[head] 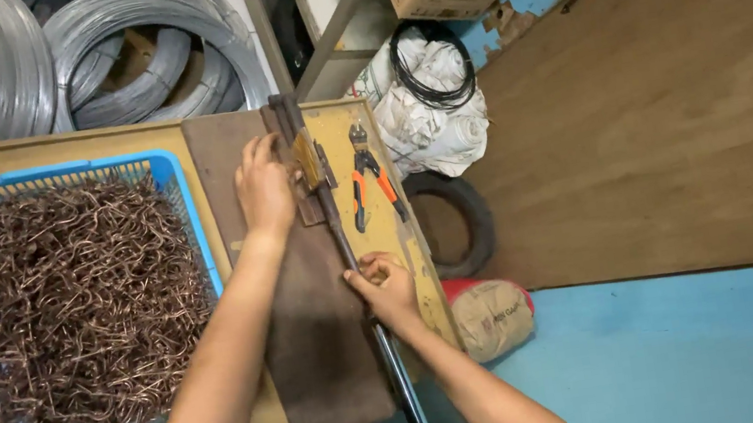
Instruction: Bending metal wires into hooks using a manual jig and sorting them into baskets.
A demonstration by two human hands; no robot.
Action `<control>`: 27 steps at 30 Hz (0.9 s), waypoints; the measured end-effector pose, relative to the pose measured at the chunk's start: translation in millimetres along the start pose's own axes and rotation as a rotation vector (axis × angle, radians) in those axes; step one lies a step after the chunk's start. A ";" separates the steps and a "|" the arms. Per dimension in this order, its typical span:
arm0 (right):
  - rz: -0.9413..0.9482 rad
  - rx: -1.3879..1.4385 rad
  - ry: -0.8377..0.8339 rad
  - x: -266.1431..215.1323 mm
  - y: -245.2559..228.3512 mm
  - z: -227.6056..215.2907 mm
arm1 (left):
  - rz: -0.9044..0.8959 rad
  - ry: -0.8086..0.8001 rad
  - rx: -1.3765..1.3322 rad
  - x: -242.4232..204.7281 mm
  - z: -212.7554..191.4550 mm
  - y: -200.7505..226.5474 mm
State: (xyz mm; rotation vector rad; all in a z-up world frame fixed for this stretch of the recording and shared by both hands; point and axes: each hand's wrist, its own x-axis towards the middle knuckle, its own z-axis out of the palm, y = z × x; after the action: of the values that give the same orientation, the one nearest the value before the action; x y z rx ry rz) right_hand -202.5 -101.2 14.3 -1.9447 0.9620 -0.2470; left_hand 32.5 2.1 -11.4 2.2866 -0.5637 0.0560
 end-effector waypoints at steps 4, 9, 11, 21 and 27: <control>-0.168 -0.030 -0.050 -8.2 -34.9 -16.6 | -0.201 -0.034 -0.375 -0.9 -0.2 -13.6; -0.221 -0.086 -0.092 -17.3 -102.7 -43.1 | 0.166 -0.025 -0.240 -7.6 -6.0 -24.8; -0.213 -0.128 -0.106 -11.2 -108.0 -48.8 | 0.168 -0.028 -0.255 -15.0 -11.5 -22.2; -0.142 -0.173 -0.125 -2.0 -123.2 -56.6 | 0.142 -0.046 -0.272 -24.8 -14.9 -19.8; -0.122 -0.175 -0.134 -9.7 -123.1 -56.2 | 0.074 -0.045 -0.319 -36.1 -5.8 -22.2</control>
State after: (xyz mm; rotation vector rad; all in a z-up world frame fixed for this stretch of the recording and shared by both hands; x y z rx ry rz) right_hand -173.5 -97.6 146.8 -2.1537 0.8009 -0.1021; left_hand 9.8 33.3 -29.9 1.9617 -0.6324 -0.0463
